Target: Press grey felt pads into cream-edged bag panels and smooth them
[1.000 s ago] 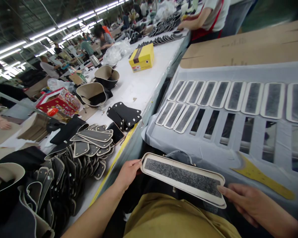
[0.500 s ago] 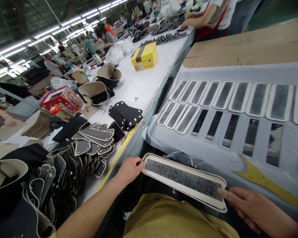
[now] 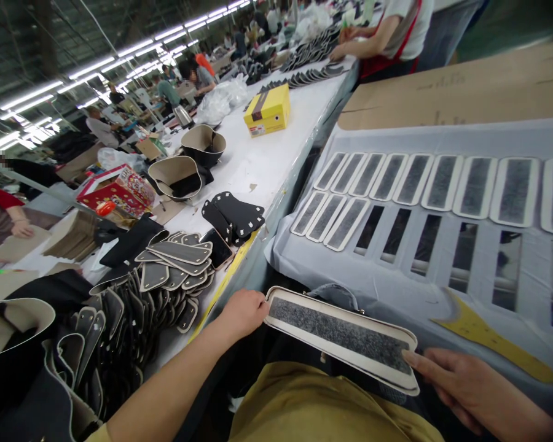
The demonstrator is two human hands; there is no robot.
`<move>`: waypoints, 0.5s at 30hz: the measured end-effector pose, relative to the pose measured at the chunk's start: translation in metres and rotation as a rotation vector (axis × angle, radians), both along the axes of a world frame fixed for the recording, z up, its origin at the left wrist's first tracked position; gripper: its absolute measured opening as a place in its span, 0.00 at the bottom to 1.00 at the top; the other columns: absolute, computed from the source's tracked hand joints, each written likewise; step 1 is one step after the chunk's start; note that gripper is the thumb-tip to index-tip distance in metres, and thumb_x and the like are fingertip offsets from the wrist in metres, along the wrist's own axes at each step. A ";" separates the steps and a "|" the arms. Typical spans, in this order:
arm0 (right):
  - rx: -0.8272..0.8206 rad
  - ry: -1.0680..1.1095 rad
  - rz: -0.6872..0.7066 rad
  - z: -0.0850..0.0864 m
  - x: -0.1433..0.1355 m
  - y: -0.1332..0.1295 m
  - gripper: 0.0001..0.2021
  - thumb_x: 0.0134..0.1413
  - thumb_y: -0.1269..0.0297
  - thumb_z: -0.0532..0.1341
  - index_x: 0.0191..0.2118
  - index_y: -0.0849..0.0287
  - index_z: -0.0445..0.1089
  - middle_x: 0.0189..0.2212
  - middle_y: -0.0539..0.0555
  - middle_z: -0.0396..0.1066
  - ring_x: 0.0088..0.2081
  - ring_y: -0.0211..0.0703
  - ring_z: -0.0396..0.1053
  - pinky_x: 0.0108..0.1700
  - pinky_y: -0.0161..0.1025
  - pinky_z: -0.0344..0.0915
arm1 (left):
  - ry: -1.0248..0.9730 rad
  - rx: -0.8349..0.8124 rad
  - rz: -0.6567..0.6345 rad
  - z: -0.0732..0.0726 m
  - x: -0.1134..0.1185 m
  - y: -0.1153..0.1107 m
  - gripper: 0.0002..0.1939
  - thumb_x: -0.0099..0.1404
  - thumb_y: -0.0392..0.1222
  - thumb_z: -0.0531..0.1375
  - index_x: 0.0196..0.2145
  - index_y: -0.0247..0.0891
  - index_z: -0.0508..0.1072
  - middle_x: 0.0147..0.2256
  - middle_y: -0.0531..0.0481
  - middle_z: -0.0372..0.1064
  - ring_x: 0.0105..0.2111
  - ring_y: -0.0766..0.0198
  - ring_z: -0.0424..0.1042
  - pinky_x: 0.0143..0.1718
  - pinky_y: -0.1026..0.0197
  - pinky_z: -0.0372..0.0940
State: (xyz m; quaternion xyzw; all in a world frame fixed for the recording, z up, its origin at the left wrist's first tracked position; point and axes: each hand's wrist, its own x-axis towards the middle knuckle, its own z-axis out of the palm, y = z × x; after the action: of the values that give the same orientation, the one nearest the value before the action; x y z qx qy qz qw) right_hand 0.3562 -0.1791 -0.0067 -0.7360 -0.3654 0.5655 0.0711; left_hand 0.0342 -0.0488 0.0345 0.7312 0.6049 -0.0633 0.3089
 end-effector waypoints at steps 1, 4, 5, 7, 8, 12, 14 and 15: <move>0.005 -0.002 0.001 0.001 0.000 0.001 0.26 0.32 0.35 0.47 0.19 0.57 0.54 0.11 0.45 0.55 0.10 0.30 0.52 0.14 0.32 0.49 | -0.061 -0.068 0.015 0.001 -0.004 0.003 0.17 0.60 0.46 0.51 0.21 0.34 0.71 0.26 0.42 0.71 0.35 0.53 0.71 0.38 0.56 0.61; 0.007 -0.008 -0.001 0.001 0.000 0.001 0.26 0.30 0.35 0.47 0.18 0.57 0.54 0.11 0.45 0.55 0.10 0.30 0.53 0.14 0.32 0.49 | -0.253 -0.262 0.096 -0.001 -0.017 0.010 0.22 0.62 0.51 0.46 0.26 0.33 0.72 0.26 0.45 0.72 0.29 0.60 0.71 0.30 0.60 0.65; 0.006 -0.006 -0.003 0.000 0.001 0.001 0.26 0.30 0.34 0.48 0.18 0.57 0.54 0.11 0.45 0.55 0.10 0.31 0.53 0.14 0.32 0.49 | -0.309 -0.303 0.132 -0.003 -0.020 0.011 0.23 0.62 0.52 0.46 0.28 0.32 0.72 0.27 0.45 0.72 0.28 0.61 0.71 0.28 0.61 0.65; 0.005 0.003 -0.003 -0.003 0.002 0.000 0.27 0.30 0.34 0.48 0.19 0.57 0.55 0.11 0.46 0.55 0.10 0.31 0.53 0.14 0.32 0.49 | -0.400 -0.340 0.205 -0.010 -0.025 0.010 0.22 0.59 0.54 0.50 0.27 0.31 0.71 0.26 0.45 0.71 0.27 0.62 0.71 0.27 0.62 0.65; 0.010 0.017 -0.003 -0.004 0.003 -0.001 0.27 0.32 0.34 0.49 0.19 0.57 0.55 0.12 0.46 0.55 0.10 0.31 0.53 0.14 0.32 0.49 | -0.436 -0.344 0.239 -0.014 -0.026 0.009 0.22 0.58 0.55 0.52 0.26 0.31 0.71 0.25 0.46 0.71 0.26 0.63 0.70 0.27 0.63 0.65; 0.027 0.075 -0.015 -0.007 0.005 -0.004 0.26 0.39 0.35 0.50 0.20 0.57 0.54 0.13 0.45 0.55 0.11 0.30 0.53 0.16 0.32 0.50 | -0.543 -0.338 0.341 -0.025 -0.027 0.005 0.22 0.55 0.57 0.56 0.22 0.32 0.69 0.21 0.50 0.68 0.23 0.67 0.67 0.26 0.64 0.63; 0.023 0.077 -0.019 -0.006 0.005 -0.004 0.26 0.39 0.35 0.50 0.20 0.57 0.54 0.13 0.45 0.55 0.12 0.30 0.52 0.16 0.32 0.50 | -0.582 -0.337 0.372 -0.028 -0.027 0.004 0.22 0.54 0.57 0.58 0.21 0.33 0.70 0.20 0.51 0.67 0.22 0.68 0.66 0.25 0.65 0.62; 0.019 0.070 -0.021 -0.005 0.004 -0.003 0.26 0.38 0.35 0.50 0.20 0.57 0.54 0.13 0.45 0.55 0.12 0.30 0.52 0.16 0.32 0.50 | -0.600 -0.339 0.385 -0.028 -0.027 0.004 0.22 0.54 0.57 0.59 0.21 0.32 0.70 0.20 0.51 0.67 0.21 0.68 0.66 0.25 0.65 0.62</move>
State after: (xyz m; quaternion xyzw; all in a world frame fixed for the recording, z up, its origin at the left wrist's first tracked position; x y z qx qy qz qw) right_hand 0.3606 -0.1826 -0.0116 -0.7189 -0.3604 0.5865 0.0966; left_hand 0.0069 -0.0451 0.0068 0.5291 0.5946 0.1135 0.5946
